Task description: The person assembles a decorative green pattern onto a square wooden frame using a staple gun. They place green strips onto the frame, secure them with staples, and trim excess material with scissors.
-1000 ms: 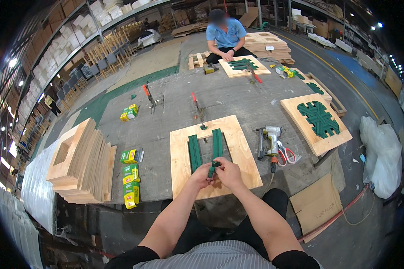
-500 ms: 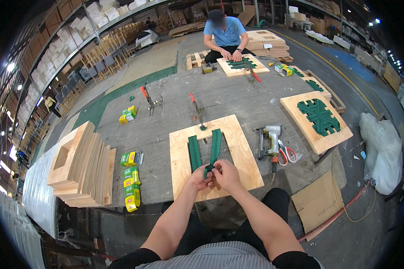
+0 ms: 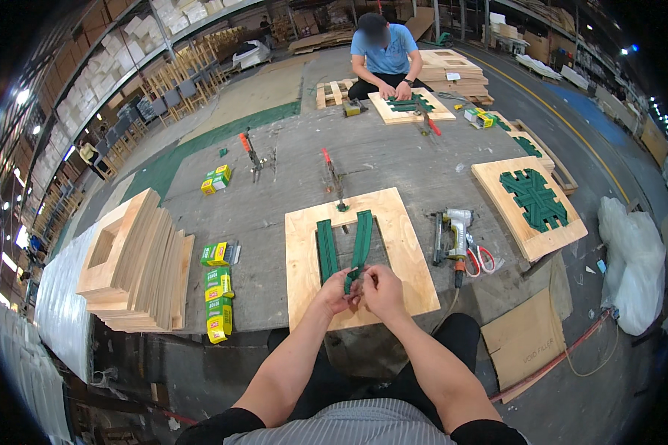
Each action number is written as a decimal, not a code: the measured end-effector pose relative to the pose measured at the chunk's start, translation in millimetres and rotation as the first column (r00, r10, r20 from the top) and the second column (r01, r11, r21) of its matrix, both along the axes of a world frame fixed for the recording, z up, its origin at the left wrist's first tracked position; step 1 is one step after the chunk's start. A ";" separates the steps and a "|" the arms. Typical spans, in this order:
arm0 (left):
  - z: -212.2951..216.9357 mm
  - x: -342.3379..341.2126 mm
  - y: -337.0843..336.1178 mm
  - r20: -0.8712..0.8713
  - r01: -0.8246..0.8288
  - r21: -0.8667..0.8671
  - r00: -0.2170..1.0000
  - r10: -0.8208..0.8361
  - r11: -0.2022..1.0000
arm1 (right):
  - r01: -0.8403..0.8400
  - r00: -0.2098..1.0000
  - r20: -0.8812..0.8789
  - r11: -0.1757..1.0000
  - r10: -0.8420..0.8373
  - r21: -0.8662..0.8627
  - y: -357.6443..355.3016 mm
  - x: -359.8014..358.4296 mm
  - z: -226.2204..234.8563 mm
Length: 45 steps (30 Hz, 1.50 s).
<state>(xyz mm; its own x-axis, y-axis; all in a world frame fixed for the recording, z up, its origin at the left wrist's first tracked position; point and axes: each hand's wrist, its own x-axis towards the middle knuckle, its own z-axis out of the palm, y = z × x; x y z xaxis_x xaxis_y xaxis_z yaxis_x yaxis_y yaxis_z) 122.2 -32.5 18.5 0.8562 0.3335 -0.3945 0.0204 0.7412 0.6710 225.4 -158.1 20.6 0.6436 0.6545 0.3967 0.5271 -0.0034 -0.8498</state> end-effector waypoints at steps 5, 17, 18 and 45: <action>4.2 -5.5 -2.7 0.002 -0.020 0.032 1.000 0.020 0.999 | -0.012 0.763 -0.643 0.996 0.063 0.083 -25.3 -4.8 7.2; -2.9 -0.6 -1.8 -0.014 -0.047 0.025 0.999 0.047 0.999 | -0.026 0.748 -0.646 0.980 0.151 0.199 -100.1 -3.2 46.8; -6.0 0.5 -1.0 -0.025 -0.057 0.000 0.998 0.057 0.998 | -0.021 0.762 -0.634 0.984 0.130 0.177 -110.8 -0.4 51.3; -33.6 -4.5 24.4 0.039 -0.005 -0.016 0.999 0.005 1.000 | -0.269 0.381 -0.370 0.282 -0.847 -0.921 -583.6 -193.5 135.3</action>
